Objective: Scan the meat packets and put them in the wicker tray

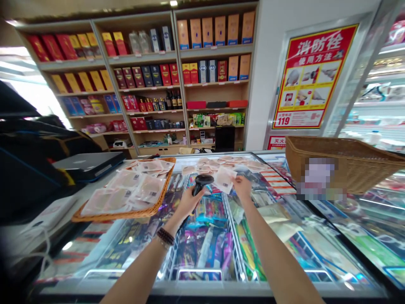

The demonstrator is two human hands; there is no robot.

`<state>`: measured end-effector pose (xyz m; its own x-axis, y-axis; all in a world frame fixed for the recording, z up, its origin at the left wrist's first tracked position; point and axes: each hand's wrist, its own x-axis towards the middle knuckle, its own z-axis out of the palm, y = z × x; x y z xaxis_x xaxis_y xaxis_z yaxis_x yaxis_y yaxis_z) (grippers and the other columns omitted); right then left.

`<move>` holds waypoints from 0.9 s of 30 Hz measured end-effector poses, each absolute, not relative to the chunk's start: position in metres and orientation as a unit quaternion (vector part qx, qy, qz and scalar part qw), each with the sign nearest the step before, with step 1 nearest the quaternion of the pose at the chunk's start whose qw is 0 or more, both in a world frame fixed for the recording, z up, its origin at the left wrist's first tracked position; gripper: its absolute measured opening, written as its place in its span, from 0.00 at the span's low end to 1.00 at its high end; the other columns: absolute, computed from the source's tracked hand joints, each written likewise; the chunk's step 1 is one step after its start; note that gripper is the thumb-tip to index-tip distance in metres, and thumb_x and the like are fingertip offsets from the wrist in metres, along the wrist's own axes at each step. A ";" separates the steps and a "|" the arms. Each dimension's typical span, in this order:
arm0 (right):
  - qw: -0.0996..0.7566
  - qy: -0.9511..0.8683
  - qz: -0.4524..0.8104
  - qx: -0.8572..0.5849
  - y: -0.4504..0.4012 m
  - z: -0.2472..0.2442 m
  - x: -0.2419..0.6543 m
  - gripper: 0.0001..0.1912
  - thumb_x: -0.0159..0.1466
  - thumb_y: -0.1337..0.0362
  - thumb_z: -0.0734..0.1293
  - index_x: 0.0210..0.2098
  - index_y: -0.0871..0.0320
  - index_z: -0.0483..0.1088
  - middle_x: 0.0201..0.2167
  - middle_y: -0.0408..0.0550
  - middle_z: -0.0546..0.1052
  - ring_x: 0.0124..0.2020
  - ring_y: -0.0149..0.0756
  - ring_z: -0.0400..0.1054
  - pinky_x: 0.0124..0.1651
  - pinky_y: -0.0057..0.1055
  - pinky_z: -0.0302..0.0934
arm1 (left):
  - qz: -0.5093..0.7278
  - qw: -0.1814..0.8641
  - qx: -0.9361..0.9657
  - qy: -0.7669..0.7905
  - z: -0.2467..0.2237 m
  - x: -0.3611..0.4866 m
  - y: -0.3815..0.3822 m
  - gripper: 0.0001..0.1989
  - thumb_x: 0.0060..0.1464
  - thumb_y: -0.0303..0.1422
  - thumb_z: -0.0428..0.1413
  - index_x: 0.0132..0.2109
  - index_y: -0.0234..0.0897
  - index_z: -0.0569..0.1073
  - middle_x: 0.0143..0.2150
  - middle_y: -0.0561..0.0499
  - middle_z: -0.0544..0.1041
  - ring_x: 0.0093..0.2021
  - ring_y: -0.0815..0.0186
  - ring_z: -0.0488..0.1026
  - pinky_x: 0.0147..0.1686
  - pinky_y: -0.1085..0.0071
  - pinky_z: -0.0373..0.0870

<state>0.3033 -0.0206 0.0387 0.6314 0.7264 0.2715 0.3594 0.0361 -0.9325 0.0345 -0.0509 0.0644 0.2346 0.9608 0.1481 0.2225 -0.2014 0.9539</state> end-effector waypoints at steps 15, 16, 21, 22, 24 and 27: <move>0.714 -0.324 0.259 -0.564 -0.033 0.036 0.274 0.17 0.52 0.54 0.83 0.25 0.50 0.72 0.27 0.48 0.86 0.35 0.51 0.86 0.45 0.42 0.84 | 0.390 0.407 0.710 0.423 0.068 0.039 -0.067 0.21 0.60 0.54 0.61 0.39 0.41 0.71 0.22 0.58 0.65 0.22 0.65 0.64 0.27 0.70 0.54; 0.717 -0.320 0.259 -0.562 -0.033 0.036 0.274 0.17 0.52 0.55 0.83 0.25 0.50 0.72 0.27 0.48 0.86 0.36 0.51 0.86 0.45 0.42 0.84 | 0.390 0.407 0.709 0.423 0.068 0.039 -0.067 0.21 0.59 0.55 0.62 0.39 0.41 0.71 0.21 0.58 0.65 0.22 0.65 0.64 0.26 0.70 0.54; 0.729 -0.309 0.252 -0.557 -0.030 0.031 0.277 0.18 0.50 0.52 0.84 0.26 0.51 0.73 0.26 0.48 0.86 0.37 0.52 0.86 0.46 0.42 0.83 | 0.383 0.411 0.711 0.423 0.069 0.038 -0.068 0.22 0.59 0.55 0.63 0.36 0.42 0.70 0.21 0.58 0.66 0.22 0.64 0.65 0.26 0.69 0.56; 0.734 -0.307 0.250 -0.551 -0.029 0.030 0.278 0.19 0.50 0.51 0.84 0.26 0.51 0.73 0.26 0.48 0.86 0.36 0.52 0.86 0.46 0.43 0.83 | 0.380 0.412 0.712 0.423 0.070 0.038 -0.068 0.21 0.59 0.55 0.63 0.36 0.43 0.69 0.21 0.57 0.67 0.22 0.64 0.65 0.26 0.69 0.57; 0.745 -0.306 0.250 -0.538 -0.028 0.028 0.279 0.20 0.49 0.50 0.84 0.26 0.52 0.73 0.26 0.49 0.86 0.36 0.52 0.86 0.46 0.44 0.83 | 0.377 0.414 0.714 0.420 0.070 0.038 -0.069 0.21 0.58 0.54 0.63 0.35 0.43 0.69 0.20 0.57 0.67 0.22 0.64 0.66 0.26 0.69 0.57; 0.751 -0.306 0.251 -0.528 -0.027 0.027 0.278 0.20 0.49 0.50 0.84 0.26 0.52 0.73 0.26 0.50 0.85 0.35 0.51 0.86 0.46 0.44 0.83 | 0.376 0.417 0.717 0.413 0.071 0.038 -0.070 0.19 0.58 0.52 0.64 0.35 0.43 0.70 0.20 0.58 0.66 0.22 0.64 0.66 0.26 0.70 0.57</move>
<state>0.2785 -0.0267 0.0270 0.6863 0.7010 0.1937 -0.0544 0.3151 -0.9475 0.0384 -0.0701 0.0711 0.3751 0.9064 0.1944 0.2790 -0.3103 0.9088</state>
